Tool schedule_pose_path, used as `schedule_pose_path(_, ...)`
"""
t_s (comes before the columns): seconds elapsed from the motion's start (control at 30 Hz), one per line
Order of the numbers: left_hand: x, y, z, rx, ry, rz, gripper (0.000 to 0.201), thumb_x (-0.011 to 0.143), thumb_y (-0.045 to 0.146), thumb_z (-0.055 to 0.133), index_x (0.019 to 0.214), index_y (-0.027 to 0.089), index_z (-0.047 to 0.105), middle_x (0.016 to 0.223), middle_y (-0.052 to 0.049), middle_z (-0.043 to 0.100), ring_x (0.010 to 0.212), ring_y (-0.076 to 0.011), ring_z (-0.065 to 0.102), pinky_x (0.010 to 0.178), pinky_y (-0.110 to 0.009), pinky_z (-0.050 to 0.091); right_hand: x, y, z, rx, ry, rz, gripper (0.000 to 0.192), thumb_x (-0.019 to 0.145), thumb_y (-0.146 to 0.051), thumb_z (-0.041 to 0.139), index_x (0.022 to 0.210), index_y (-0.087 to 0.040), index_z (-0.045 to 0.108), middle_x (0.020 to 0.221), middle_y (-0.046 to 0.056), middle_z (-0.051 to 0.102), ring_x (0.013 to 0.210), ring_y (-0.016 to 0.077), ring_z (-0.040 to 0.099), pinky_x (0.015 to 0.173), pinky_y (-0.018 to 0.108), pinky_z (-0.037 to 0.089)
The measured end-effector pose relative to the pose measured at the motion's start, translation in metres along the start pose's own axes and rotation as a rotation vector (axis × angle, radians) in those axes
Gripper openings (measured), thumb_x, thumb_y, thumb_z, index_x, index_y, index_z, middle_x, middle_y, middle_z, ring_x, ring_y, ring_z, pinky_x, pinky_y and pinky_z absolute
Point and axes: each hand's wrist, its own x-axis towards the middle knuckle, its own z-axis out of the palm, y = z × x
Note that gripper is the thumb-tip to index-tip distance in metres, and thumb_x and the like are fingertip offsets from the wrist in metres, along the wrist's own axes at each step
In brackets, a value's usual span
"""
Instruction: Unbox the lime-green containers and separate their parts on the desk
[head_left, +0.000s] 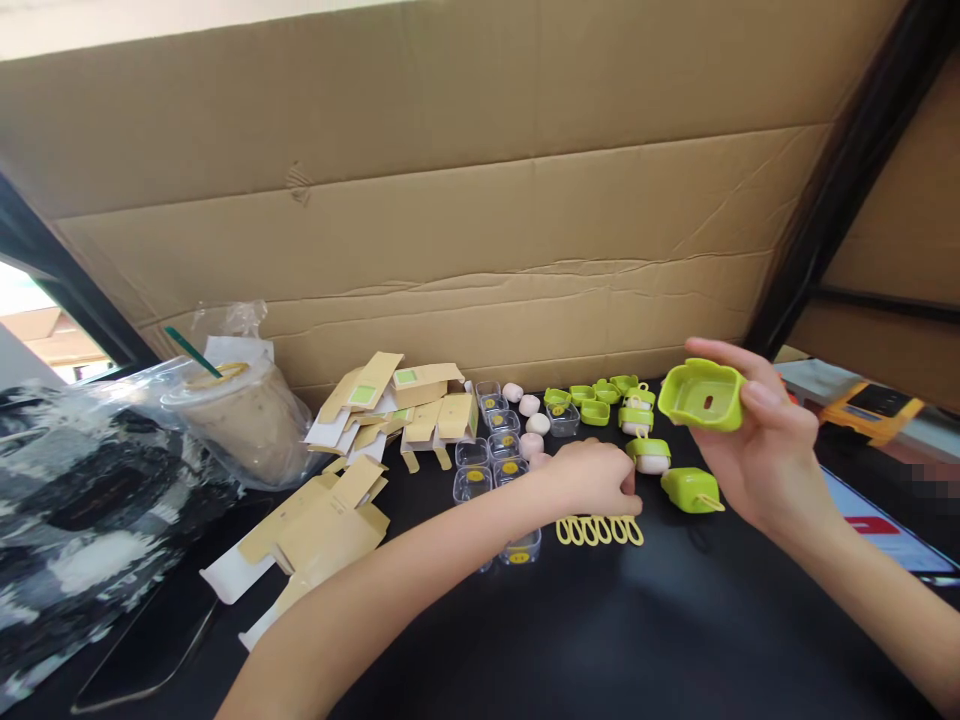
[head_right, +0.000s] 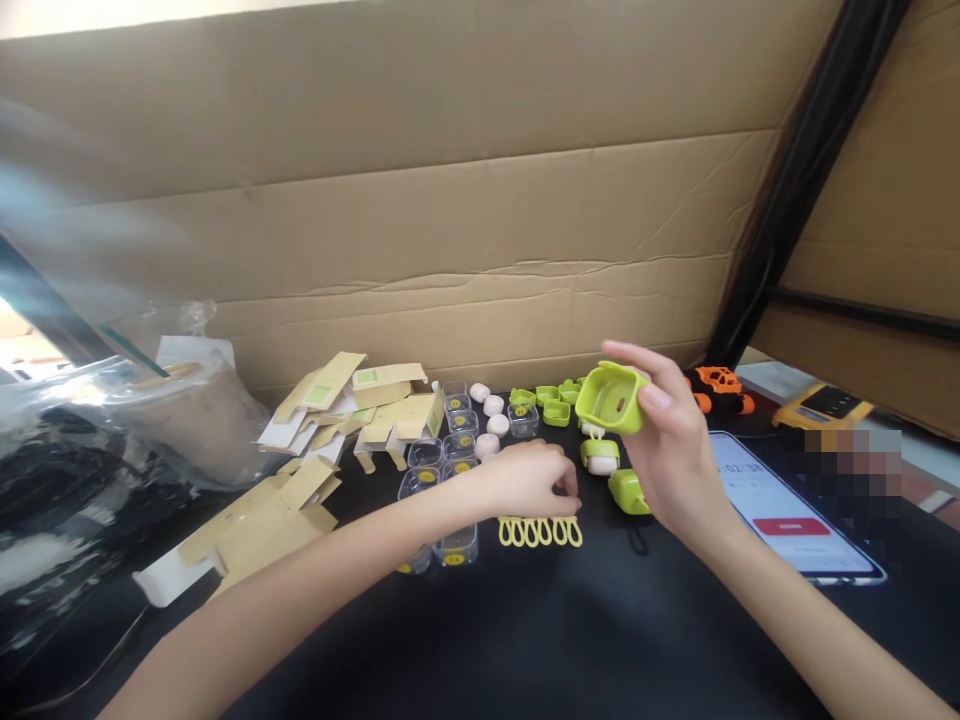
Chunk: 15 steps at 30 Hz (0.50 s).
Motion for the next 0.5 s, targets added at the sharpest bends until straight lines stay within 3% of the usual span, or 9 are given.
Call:
schedule_pose_path(0.07,-0.017,0.004,-0.005,0.02,0.108,0.006,0.024,0.079,0.027,0.055,0.094,0.015,0.07,0.093,-0.01,0.067,0.096,-0.0273,0.059,0.083,-0.037,0.046,0.011,0.001,-0.007,-0.089,-0.025,-0.017,0.028,0.081,-0.04,0.053,0.102,-0.027,0.064,0.084,0.001,0.061,0.076,0.018,0.056,0.065,0.03,0.044)
schedule_pose_path(0.13,-0.042,0.009,-0.006,0.007,0.233,0.041,0.023,0.082,0.027,0.055,0.095,0.015,0.069,0.09,-0.009,0.065,0.093,-0.0252,0.058,0.084,-0.035,0.047,0.025,0.003,-0.019,-0.315,-0.075,-0.023,0.028,0.086,-0.046,0.045,0.106,-0.028,0.055,0.085,0.001,0.061,0.076,0.0173,0.059,0.068,0.031,0.045)
schedule_pose_path(0.2,-0.072,0.013,-0.002,-0.077,0.359,0.15,0.023,0.083,0.028,0.056,0.098,0.015,0.068,0.09,-0.008,0.062,0.085,-0.0191,0.06,0.079,-0.029,0.05,0.039,0.007,-0.036,-0.574,-0.099,-0.031,0.023,0.085,-0.048,0.046,0.098,-0.028,0.049,0.084,0.0,0.061,0.074,0.0168,0.061,0.069,0.031,0.045)
schedule_pose_path(0.27,-0.102,0.012,0.007,-0.089,0.492,0.286,0.039,0.08,0.026,0.061,0.116,0.012,0.059,0.098,-0.01,0.06,0.085,-0.0162,0.06,0.078,-0.024,0.051,0.051,0.014,-0.056,-0.771,-0.1,-0.021,0.021,0.078,-0.045,0.058,0.081,-0.026,0.049,0.076,0.0,0.06,0.069,0.0165,0.06,0.064,0.029,0.043)
schedule_pose_path(0.4,-0.141,0.0,0.027,0.297,0.876,0.488,0.026,0.081,0.014,0.06,0.106,0.017,0.063,0.076,0.0,0.061,0.072,-0.0124,0.057,0.089,-0.029,0.05,0.067,0.038,-0.09,-1.136,-0.079,0.053,0.027,0.054,-0.028,0.075,0.053,-0.023,0.048,0.05,-0.003,0.05,0.051,0.0153,0.049,0.051,0.027,0.033)
schedule_pose_path(0.5,-0.151,-0.008,0.037,0.415,0.963,0.516,0.02,0.083,0.014,0.061,0.102,0.02,0.065,0.071,0.005,0.06,0.067,-0.009,0.056,0.093,-0.028,0.048,0.072,0.059,-0.105,-1.335,-0.118,0.137,0.024,0.051,-0.021,0.072,0.048,-0.023,0.049,0.042,-0.004,0.047,0.044,0.0159,0.047,0.046,0.027,0.029)
